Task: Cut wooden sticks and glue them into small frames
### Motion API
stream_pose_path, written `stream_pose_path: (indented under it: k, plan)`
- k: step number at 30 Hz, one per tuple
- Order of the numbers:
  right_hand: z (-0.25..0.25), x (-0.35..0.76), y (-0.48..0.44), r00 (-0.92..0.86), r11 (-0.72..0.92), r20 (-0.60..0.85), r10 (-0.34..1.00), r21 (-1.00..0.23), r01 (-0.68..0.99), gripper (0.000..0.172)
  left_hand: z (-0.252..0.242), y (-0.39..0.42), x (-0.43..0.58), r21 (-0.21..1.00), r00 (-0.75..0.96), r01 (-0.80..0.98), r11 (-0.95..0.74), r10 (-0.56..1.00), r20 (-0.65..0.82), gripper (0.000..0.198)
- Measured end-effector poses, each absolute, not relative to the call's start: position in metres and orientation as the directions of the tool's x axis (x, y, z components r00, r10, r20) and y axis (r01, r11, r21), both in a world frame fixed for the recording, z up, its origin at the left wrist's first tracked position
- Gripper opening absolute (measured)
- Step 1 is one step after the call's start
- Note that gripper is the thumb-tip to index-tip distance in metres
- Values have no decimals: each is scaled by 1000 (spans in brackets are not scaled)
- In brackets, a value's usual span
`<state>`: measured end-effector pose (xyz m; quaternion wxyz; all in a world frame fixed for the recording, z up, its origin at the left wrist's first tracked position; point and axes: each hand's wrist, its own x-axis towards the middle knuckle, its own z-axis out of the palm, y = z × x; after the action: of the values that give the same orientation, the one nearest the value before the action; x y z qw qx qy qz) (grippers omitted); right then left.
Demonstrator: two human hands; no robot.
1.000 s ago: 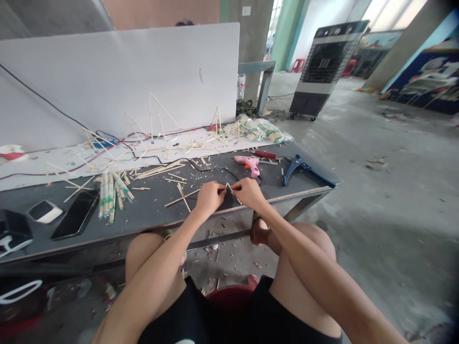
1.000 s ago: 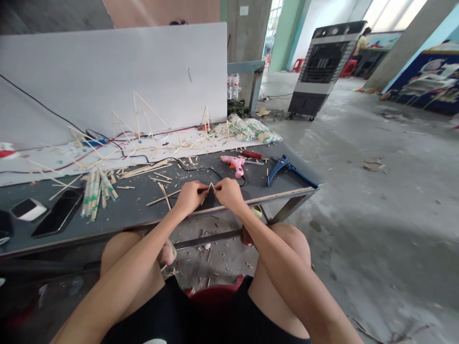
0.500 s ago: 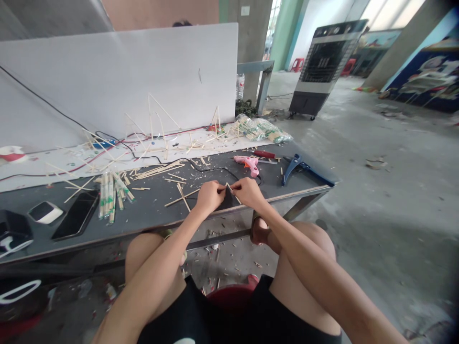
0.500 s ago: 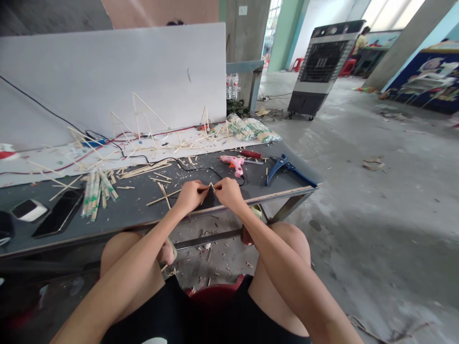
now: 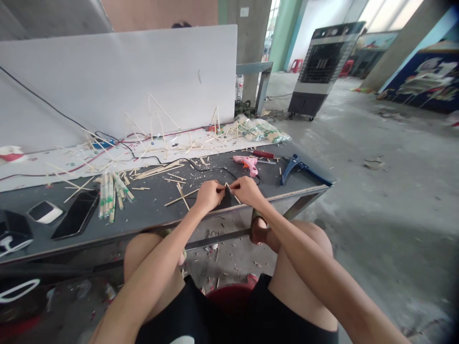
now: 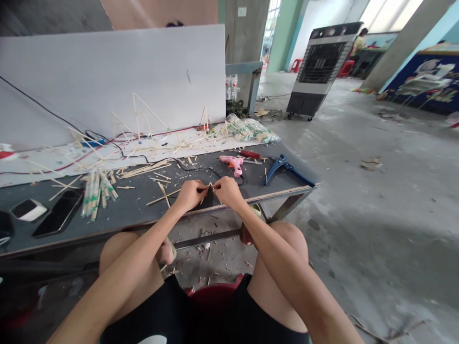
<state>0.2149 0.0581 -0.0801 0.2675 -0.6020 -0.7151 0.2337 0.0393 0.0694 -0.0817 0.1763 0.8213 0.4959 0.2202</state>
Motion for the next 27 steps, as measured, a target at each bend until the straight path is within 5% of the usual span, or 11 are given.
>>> stream_pose_path:
  k: [27]
  plan:
    - [-92, 217, 67, -128, 177, 123, 984, -725, 666, 18, -82, 74, 35, 496, 448, 731, -468, 878, 168, 23]
